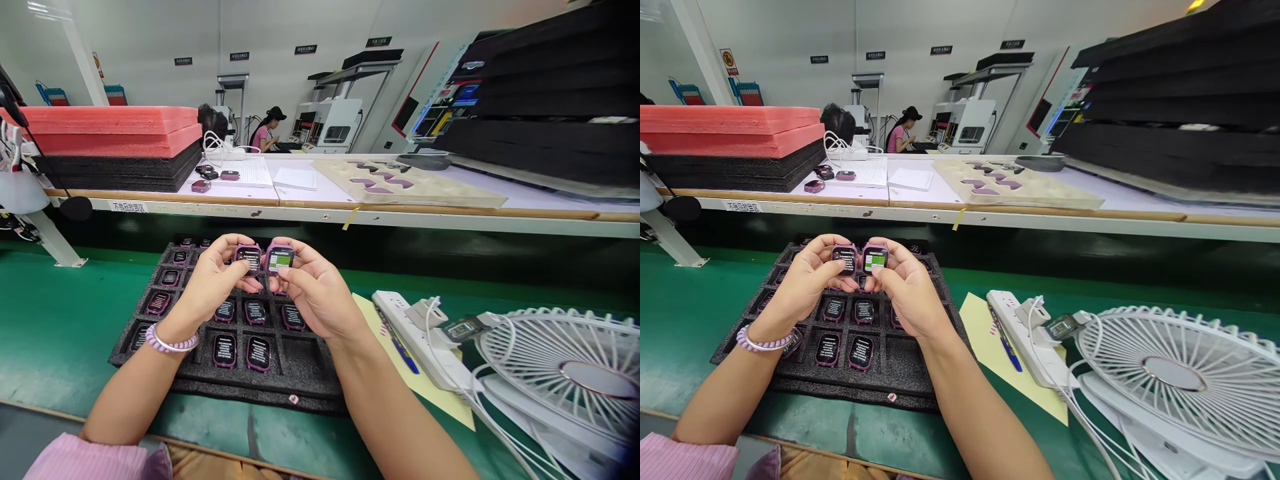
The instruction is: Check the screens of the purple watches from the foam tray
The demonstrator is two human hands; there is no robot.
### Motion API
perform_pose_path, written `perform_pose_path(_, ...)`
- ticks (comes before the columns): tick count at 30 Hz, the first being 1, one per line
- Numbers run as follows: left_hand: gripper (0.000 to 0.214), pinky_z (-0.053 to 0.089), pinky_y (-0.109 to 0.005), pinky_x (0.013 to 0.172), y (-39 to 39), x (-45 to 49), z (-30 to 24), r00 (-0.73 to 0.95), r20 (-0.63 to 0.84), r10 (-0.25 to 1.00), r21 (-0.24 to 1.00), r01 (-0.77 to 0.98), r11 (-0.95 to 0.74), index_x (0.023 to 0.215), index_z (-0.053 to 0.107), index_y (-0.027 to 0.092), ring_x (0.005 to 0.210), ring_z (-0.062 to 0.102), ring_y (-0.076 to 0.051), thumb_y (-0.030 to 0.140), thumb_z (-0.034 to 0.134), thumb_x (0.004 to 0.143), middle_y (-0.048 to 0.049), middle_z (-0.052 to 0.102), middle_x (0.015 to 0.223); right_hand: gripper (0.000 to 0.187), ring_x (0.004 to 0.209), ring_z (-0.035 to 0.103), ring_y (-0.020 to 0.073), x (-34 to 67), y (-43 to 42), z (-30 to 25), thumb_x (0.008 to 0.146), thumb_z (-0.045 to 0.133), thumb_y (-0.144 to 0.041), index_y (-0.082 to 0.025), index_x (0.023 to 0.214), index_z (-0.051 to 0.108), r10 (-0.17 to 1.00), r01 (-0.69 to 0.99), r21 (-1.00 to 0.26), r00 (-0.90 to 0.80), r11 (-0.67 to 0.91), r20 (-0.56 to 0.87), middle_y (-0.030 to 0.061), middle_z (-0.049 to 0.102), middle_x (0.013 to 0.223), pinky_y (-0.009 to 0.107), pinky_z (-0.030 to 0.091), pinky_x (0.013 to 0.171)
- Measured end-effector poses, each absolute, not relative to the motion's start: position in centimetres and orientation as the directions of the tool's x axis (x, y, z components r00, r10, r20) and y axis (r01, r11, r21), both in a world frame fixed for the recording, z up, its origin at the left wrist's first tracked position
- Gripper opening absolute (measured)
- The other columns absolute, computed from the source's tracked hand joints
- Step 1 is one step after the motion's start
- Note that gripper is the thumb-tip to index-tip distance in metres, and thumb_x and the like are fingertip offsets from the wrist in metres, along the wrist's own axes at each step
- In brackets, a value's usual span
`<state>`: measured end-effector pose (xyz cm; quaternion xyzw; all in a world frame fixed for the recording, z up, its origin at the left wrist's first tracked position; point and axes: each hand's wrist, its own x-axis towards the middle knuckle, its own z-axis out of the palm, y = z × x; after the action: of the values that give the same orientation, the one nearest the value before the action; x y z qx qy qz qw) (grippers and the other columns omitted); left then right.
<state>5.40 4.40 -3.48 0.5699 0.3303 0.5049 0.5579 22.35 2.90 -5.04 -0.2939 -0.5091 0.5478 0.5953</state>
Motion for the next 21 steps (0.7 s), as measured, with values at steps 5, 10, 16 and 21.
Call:
perform_pose_path(5, 0.040, 0.062, -0.021, 0.059, 4.38, 5.33, -3.42, 0.286, 0.223, 0.932, 0.964, -0.206, -0.167, 0.110, 0.054, 0.017, 0.059, 0.070, -0.011, 0.017, 0.059, 0.070, -0.0025, 0.063, 0.103, 0.046, 0.066, 0.058, 0.0140, 22.47, 2.88, -5.01, 0.073, 0.077, -0.023, -0.020, 0.116, 0.062, 0.947, -0.366, -0.903, -0.138, 0.225, 0.292, 0.0003, 0.063, 0.088, 0.027, 0.051, 0.063)
perform_pose_path(10, 0.045, 0.060, -0.022, 0.060, 4.42, 5.41, -3.55, 0.291, 0.232, 0.928, 0.963, -0.203, -0.177, 0.111, 0.053, 0.017, 0.060, 0.069, -0.010, 0.016, 0.060, 0.067, -0.0033, 0.062, 0.107, 0.047, 0.068, 0.058, 0.0160, 22.50, 2.87, -4.96, 0.072, 0.076, -0.023, -0.021, 0.117, 0.060, 0.946, -0.343, -0.910, -0.137, 0.234, 0.295, 0.0007, 0.062, 0.089, 0.029, 0.051, 0.064)
perform_pose_path(16, 0.044, 0.050, -0.018, 0.069, 4.45, 5.36, -3.83, 0.206, 0.333, 0.920, 0.940, -0.145, -0.308, 0.110, 0.057, 0.018, 0.081, 0.061, -0.010, 0.019, 0.073, 0.069, -0.0009, 0.061, 0.096, 0.048, 0.068, 0.058, 0.0155, 22.41, 2.81, -5.02, 0.073, 0.076, -0.024, -0.022, 0.118, 0.060, 0.947, -0.349, -0.909, -0.139, 0.226, 0.289, 0.0022, 0.064, 0.095, 0.030, 0.051, 0.065)
perform_pose_path(21, 0.037, 0.043, -0.020, 0.072, 4.54, 5.24, -4.03, 0.120, 0.382, 0.916, 0.924, -0.053, -0.378, 0.109, 0.060, 0.019, 0.080, 0.053, -0.011, 0.019, 0.070, 0.074, 0.0003, 0.059, 0.090, 0.048, 0.068, 0.057, 0.0167, 22.41, 2.83, -5.00, 0.073, 0.076, -0.026, -0.023, 0.118, 0.059, 0.948, -0.324, -0.918, -0.139, 0.228, 0.285, 0.0028, 0.063, 0.096, 0.032, 0.051, 0.065)
